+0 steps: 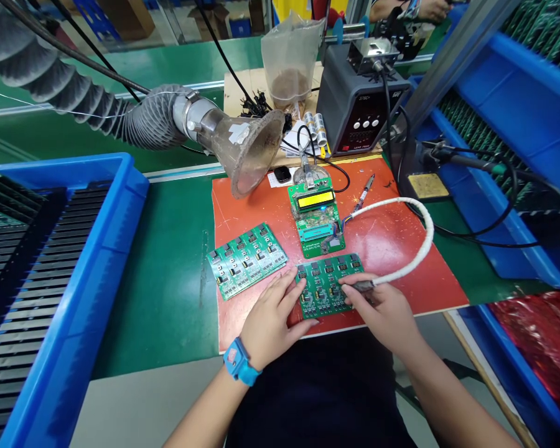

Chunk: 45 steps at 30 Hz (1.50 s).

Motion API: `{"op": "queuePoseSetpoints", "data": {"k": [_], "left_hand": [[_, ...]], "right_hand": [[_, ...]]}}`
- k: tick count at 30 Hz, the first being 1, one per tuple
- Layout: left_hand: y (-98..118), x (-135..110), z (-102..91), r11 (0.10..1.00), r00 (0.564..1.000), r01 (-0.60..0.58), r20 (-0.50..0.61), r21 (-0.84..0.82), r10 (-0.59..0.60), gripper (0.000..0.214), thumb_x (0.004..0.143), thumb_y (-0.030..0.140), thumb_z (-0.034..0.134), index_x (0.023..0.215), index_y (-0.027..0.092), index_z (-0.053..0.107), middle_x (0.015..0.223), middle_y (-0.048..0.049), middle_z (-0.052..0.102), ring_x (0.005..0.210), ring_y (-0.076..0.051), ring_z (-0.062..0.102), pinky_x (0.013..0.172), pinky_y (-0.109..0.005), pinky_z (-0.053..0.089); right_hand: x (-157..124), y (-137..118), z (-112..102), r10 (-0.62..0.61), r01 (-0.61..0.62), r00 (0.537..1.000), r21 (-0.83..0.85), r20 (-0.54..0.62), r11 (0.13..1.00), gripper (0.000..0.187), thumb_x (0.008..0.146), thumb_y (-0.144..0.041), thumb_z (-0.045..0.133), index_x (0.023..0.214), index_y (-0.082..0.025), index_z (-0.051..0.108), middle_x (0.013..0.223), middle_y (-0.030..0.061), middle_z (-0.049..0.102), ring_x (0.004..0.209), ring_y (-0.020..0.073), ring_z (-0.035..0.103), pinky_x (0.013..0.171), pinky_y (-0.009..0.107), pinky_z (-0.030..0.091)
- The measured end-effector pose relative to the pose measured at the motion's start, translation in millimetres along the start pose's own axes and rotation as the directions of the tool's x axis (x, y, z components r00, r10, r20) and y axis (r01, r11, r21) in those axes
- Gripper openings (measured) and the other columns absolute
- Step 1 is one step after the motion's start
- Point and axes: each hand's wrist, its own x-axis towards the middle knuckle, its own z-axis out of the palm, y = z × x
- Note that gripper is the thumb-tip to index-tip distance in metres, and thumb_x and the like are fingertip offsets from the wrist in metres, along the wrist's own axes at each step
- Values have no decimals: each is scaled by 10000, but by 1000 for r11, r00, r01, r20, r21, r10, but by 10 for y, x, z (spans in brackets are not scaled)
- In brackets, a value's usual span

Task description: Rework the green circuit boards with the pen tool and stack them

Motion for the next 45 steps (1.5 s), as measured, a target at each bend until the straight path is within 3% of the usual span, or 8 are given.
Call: {"op": "queuePoseSetpoints", "data": {"k": [5, 13, 32, 45], "left_hand": [[8, 6, -4, 1000, 1000, -7, 0, -5, 7, 701, 820, 393, 703, 1410, 162, 403, 1447, -207, 448, 1329, -333, 462, 1044, -515, 467], [11, 9, -3, 1000, 1000, -15, -4, 15, 15, 710, 810, 400, 713, 1400, 146, 410, 1435, -211, 461, 1313, -339, 478, 1031, -517, 478], [14, 6, -11, 1000, 1000, -8, 9, 6, 8, 731, 805, 374, 722, 1417, 161, 386, 1449, -205, 448, 1328, -338, 462, 1031, -524, 476], [12, -2, -3, 1000, 1000, 2, 12, 3, -2, 733, 807, 368, 719, 1428, 180, 379, 1458, -192, 442, 1335, -335, 455, 1037, -520, 472]], "right_hand": [[-23, -41, -6, 29, -29, 999, 10, -26, 1000, 213, 875, -385, 610, 944, -190, 662, 773, 41, 705, 638, 188, 691, 598, 289, 557], [-75, -66, 137, -38, 41, 999, 163, -17, 986, 186, 898, -363, 605, 961, -193, 643, 970, 75, 709, 687, 170, 706, 660, 289, 584], [-20, -129, 211, -196, 199, 980, -96, 32, 975, 94, 893, -255, 564, 933, -201, 629, 918, 46, 710, 792, 180, 694, 637, 252, 559], [-18, -133, 197, -200, 201, 980, -72, 20, 977, 70, 888, -234, 570, 916, -213, 631, 911, 27, 710, 782, 160, 688, 648, 233, 554]]}}
